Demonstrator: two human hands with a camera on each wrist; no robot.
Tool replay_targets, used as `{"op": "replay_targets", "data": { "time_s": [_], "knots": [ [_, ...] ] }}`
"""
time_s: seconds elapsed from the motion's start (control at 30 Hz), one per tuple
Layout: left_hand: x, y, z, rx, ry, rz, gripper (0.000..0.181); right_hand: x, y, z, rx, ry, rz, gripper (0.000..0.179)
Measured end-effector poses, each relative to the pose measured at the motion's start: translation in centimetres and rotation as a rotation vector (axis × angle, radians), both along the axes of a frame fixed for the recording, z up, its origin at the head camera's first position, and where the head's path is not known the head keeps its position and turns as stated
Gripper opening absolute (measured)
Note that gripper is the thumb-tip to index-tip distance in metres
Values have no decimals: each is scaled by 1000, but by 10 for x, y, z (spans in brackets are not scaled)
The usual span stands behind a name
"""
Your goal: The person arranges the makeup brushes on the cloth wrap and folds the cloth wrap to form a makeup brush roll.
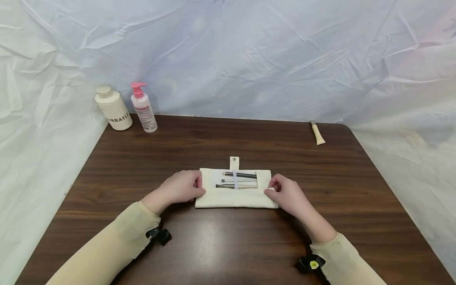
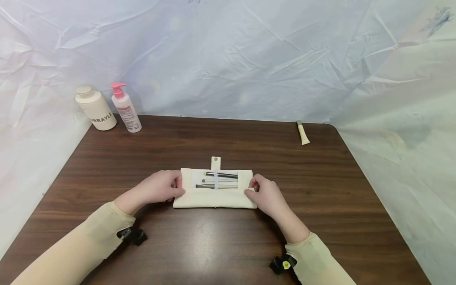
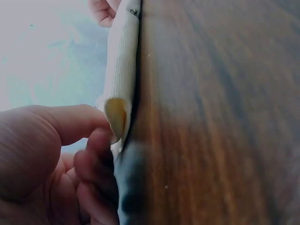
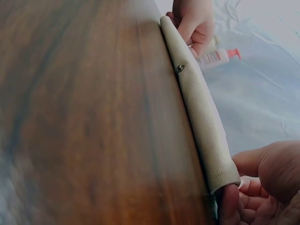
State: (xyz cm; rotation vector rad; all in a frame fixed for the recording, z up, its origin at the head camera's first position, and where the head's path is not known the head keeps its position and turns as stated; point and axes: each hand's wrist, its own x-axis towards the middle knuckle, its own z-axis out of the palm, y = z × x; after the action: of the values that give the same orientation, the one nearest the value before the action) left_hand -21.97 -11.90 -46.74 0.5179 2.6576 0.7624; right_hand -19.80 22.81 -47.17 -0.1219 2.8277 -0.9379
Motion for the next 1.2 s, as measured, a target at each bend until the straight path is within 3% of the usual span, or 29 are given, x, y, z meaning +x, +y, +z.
{"op": "replay_targets", "data": {
  "time_s": [0.1, 0.23, 0.37, 0.57, 0.77, 0.87, 0.97, 1.2],
  "knots": [
    [3, 2, 2, -60, 122, -30, 20, 1, 0, 0, 11, 21, 26, 16],
    [10, 6, 3, -98, 267, -136, 19, 3, 0, 0, 46, 67, 91, 12],
    [16, 10, 4, -116, 360, -223, 25, 5, -1, 0, 81, 121, 161, 12],
    [24, 10, 7, -151, 367, -273, 8, 15, 2, 5, 197, 261, 340, 6],
    [31, 7, 13, -222, 324, -300, 39, 25, 4, 12, 271, 284, 482, 37],
    [34, 7, 15, -243, 321, -303, 39, 27, 3, 14, 299, 283, 510, 44],
    [36, 8, 14, -255, 337, -313, 33, 26, 3, 14, 307, 283, 519, 40],
    [36, 7, 11, -227, 382, -286, 25, 21, 5, 11, 244, 275, 490, 37]
  ]
}}
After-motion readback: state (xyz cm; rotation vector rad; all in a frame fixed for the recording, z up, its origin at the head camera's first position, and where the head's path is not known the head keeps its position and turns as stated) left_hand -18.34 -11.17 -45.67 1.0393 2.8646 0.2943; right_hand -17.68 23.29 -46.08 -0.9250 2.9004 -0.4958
